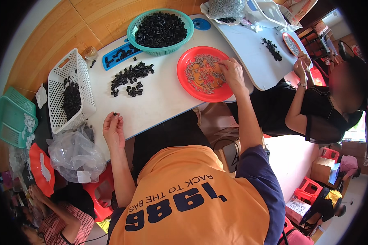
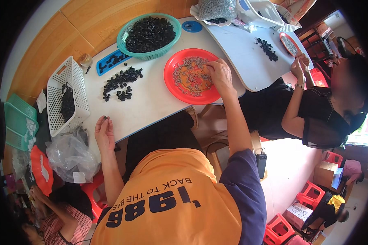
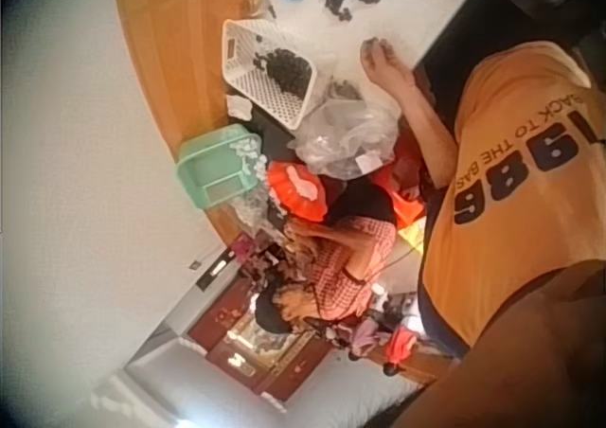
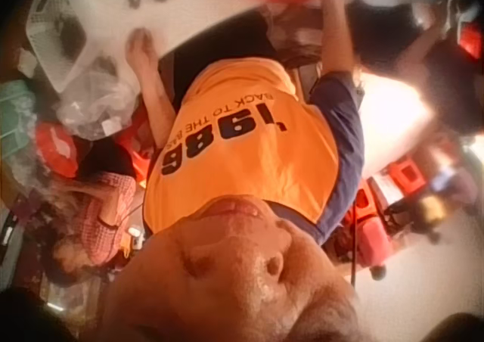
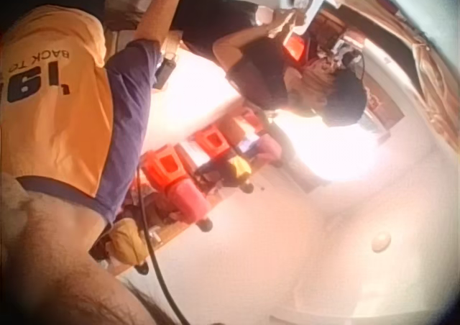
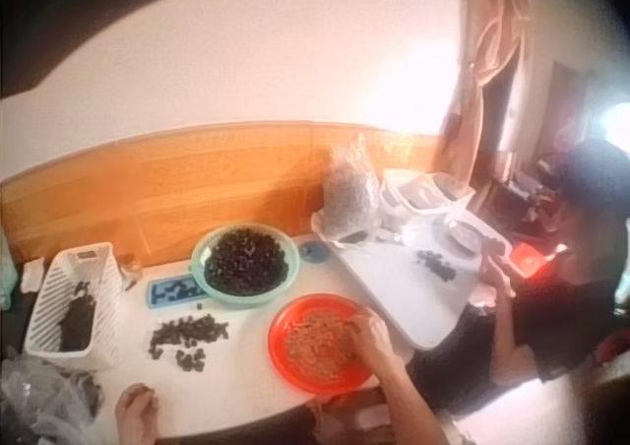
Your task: The person is manually assembling small black plastic components by inserting small orange parts into them.
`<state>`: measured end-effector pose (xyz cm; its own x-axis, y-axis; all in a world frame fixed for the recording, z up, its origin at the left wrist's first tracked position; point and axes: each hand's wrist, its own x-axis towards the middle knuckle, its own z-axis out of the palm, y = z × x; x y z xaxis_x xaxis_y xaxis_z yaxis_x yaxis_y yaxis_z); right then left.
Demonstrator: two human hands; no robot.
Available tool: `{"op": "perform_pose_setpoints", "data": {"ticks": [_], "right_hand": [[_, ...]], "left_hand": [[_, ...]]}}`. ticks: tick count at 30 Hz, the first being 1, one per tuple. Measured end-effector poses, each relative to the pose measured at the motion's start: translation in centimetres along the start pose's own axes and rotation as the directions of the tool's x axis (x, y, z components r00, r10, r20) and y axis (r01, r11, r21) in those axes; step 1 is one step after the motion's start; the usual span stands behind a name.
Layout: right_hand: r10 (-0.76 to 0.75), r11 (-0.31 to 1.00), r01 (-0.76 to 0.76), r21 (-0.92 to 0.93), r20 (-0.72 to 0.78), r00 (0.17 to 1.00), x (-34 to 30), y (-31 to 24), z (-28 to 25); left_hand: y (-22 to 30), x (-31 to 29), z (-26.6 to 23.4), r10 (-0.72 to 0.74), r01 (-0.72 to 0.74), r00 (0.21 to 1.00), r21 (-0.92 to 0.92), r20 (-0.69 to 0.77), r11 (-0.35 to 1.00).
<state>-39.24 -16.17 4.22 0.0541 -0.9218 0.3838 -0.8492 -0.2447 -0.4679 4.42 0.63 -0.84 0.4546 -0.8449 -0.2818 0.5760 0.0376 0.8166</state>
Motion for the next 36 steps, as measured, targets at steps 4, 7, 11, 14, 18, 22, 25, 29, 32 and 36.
{"op": "perform_pose_setpoints", "data": {"ticks": [4, 7, 11, 14, 18, 22, 25, 29, 32, 36], "right_hand": [[-0.062, 0.993, 0.073, -0.09, 0.111, 0.992, 1.3, 1.0, 0.7], [-0.064, 0.995, 0.075, -0.061, 0.16, 0.985, 1.7, 1.2, 1.2], [-0.076, 0.993, 0.09, -0.074, 0.176, 0.982, 1.4, 1.2, 0.8], [-0.094, 0.996, 0.094, 0.006, 0.114, 0.989, 1.0, 0.6, 0.0], [0.159, 0.963, -0.195, 0.188, 0.192, 0.968, 0.6, -1.1, -1.6], [0.339, 0.825, -0.439, 0.355, 0.311, 0.888, 0.1, -3.7, -2.7], [0.191, 0.595, -0.38, 0.709, 0.335, 0.923, -1.6, -6.6, -2.8], [0.005, 0.143, -0.438, 0.888, 0.441, 0.897, -3.5, -11.3, -1.7], [-0.076, 0.18, -0.39, 0.903, 0.408, 0.91, -4.2, -15.5, -1.0], [-0.138, 0.287, -0.346, 0.893, 0.396, 0.908, -5.7, -21.4, -1.3]], "left_hand": [[-0.1, 0.2, 0.0, 0.004, -0.003, 1.0, -0.016, 0.026, 1.0], [-0.2, 0.5, 0.1, 0.011, -0.011, 1.0, 0.022, 0.013, 1.0], [-0.2, 0.5, -0.2, 0.002, -0.002, 0.999, 0.007, 0.04, 1.0], [-0.2, 0.4, -0.4, -0.013, 0.014, 0.999, -0.021, 0.051, 1.0], [-0.2, 0.3, -0.4, -0.011, 0.015, 0.996, -0.052, 0.084, 0.999], [0.1, -0.6, 0.1, -0.043, 0.045, 0.999, -0.117, 0.023, 0.992], [0.4, -2.2, 1.4, -0.061, 0.066, 0.997, -0.142, 0.037, 0.988], [1.2, -4.6, 3.6, -0.053, 0.095, 0.97, -0.169, 0.236, 0.981], [2.2, -5.7, 5.1, -0.064, 0.169, 0.929, -0.263, 0.364, 0.95], [4.0, -7.1, 6.2, -0.058, 0.212, 0.899, -0.317, 0.433, 0.924]]}}
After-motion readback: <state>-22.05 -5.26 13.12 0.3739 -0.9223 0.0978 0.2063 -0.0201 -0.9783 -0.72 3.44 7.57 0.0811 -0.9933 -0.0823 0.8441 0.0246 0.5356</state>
